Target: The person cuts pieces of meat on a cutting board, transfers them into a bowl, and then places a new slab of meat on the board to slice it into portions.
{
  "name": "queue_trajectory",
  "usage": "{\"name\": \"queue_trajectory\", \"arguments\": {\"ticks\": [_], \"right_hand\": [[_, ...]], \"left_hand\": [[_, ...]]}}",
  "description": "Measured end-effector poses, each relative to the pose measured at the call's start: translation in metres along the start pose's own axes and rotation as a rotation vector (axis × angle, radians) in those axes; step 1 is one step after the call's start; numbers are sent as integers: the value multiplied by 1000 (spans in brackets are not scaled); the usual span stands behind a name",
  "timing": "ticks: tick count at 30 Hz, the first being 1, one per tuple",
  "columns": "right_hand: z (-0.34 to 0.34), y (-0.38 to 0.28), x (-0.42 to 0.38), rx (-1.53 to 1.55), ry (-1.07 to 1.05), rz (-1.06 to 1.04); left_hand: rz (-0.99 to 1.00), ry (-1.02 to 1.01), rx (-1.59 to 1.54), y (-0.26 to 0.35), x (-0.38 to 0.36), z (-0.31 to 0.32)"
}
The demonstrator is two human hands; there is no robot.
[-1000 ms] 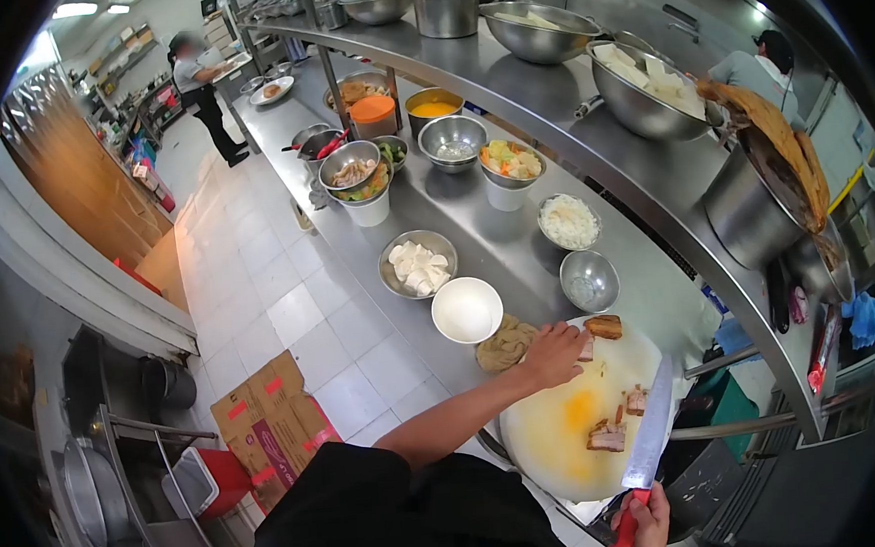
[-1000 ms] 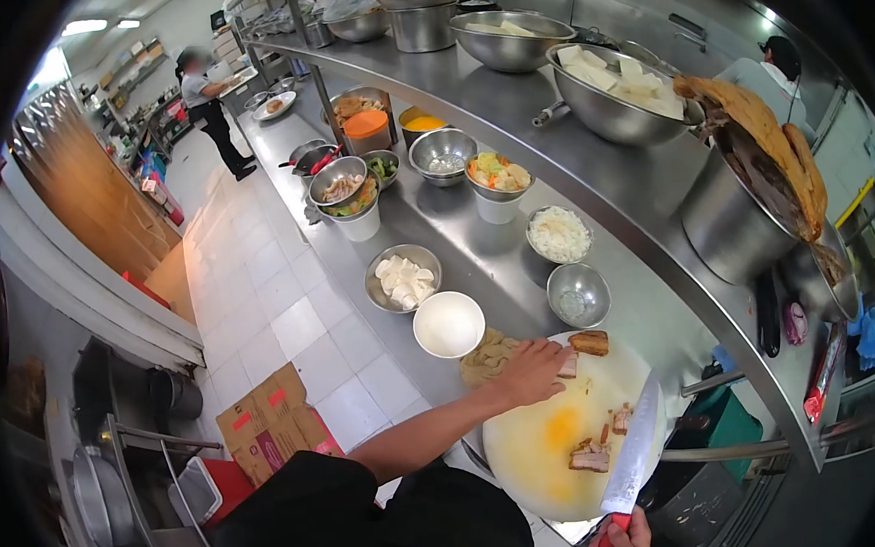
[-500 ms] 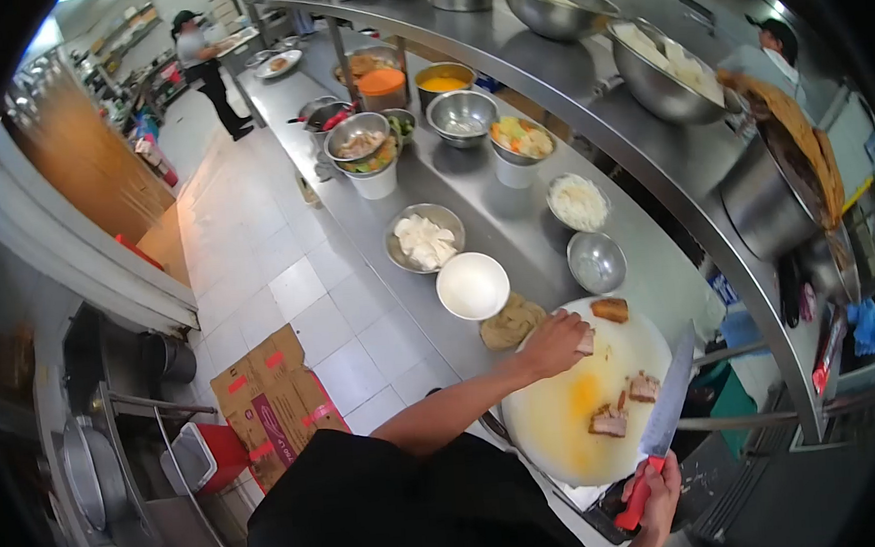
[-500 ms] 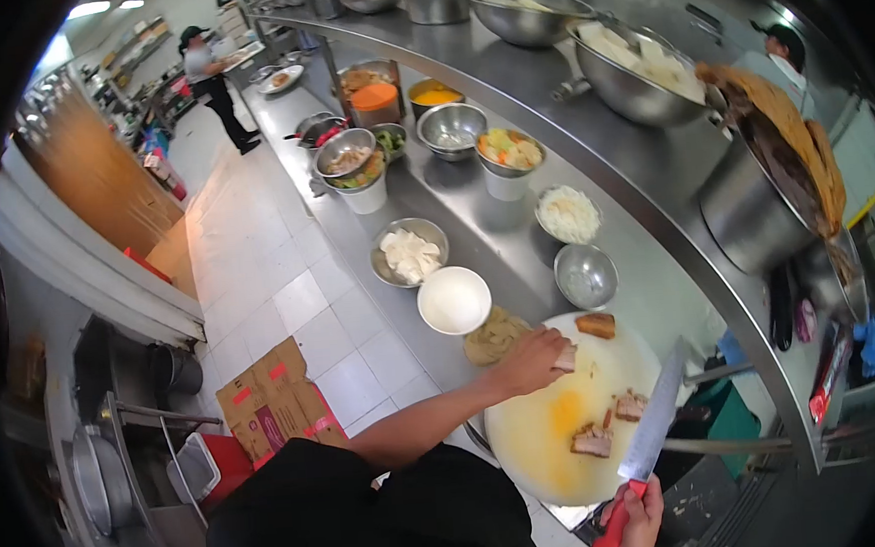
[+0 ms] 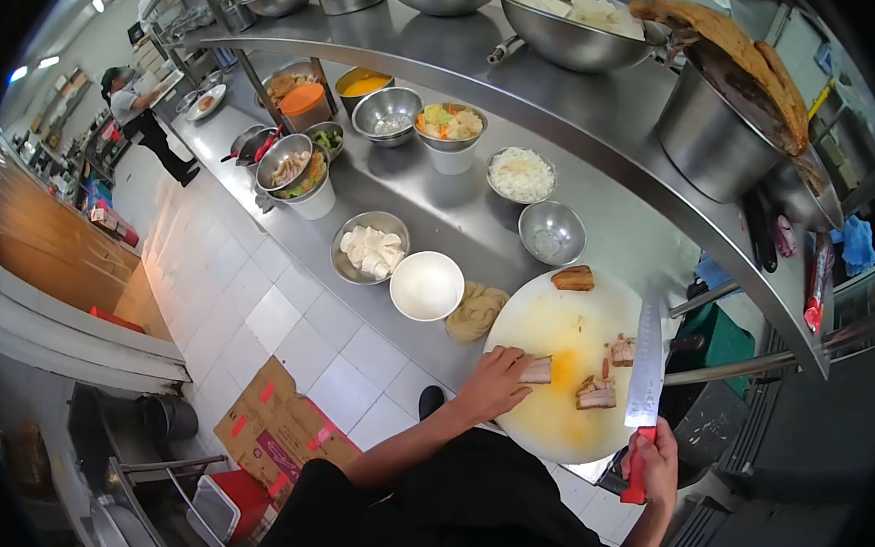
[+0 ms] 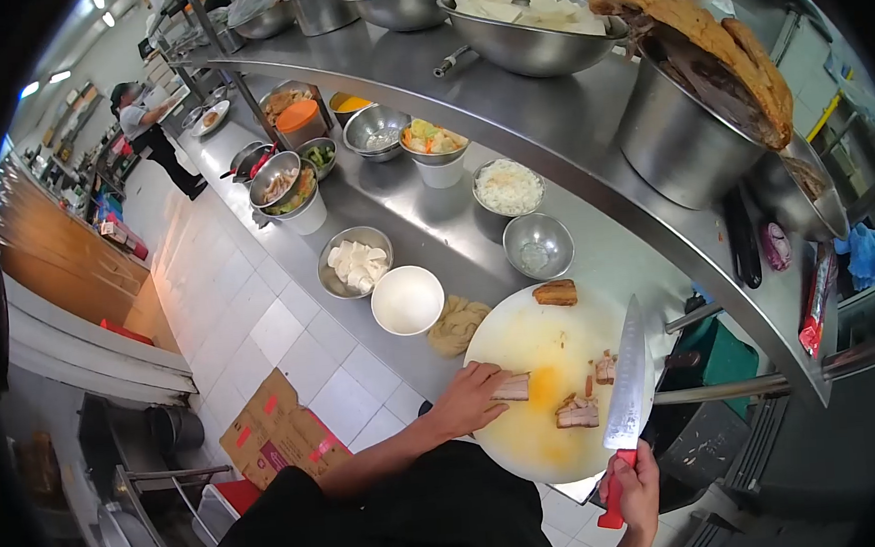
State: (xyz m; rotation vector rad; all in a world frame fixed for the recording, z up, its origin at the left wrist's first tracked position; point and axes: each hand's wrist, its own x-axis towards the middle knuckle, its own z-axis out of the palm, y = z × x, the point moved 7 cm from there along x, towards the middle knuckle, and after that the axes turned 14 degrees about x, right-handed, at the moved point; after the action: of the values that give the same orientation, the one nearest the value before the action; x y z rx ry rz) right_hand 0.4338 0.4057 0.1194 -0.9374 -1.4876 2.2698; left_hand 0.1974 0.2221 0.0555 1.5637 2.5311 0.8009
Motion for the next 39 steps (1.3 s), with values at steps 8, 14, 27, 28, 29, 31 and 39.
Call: {"name": "queue_trajectory", "arguments": {"ticks": [8,14,27,28,29,31,39], "right_hand": [[8,-4,-3,-151,93,27],[17,0,0,-178,115,5],[27,-8,29,-206,88,-75],[24,-6,32,-206,79,-78],[17,-2,35,-202,68,-84],[28,-10,35,-196,50,-97],[33,-17,28,-246,34,-64]], "left_hand": [[108,-22,-26,19,-3,9],[144,23,16,18,-4,17],[187,183,20,18,-6,13],[183,187,26,17,-6,12],[189,190,14,17,-6,12],[195,198,10,18,-7,11],[209,187,-282,15,-10,-42]]}}
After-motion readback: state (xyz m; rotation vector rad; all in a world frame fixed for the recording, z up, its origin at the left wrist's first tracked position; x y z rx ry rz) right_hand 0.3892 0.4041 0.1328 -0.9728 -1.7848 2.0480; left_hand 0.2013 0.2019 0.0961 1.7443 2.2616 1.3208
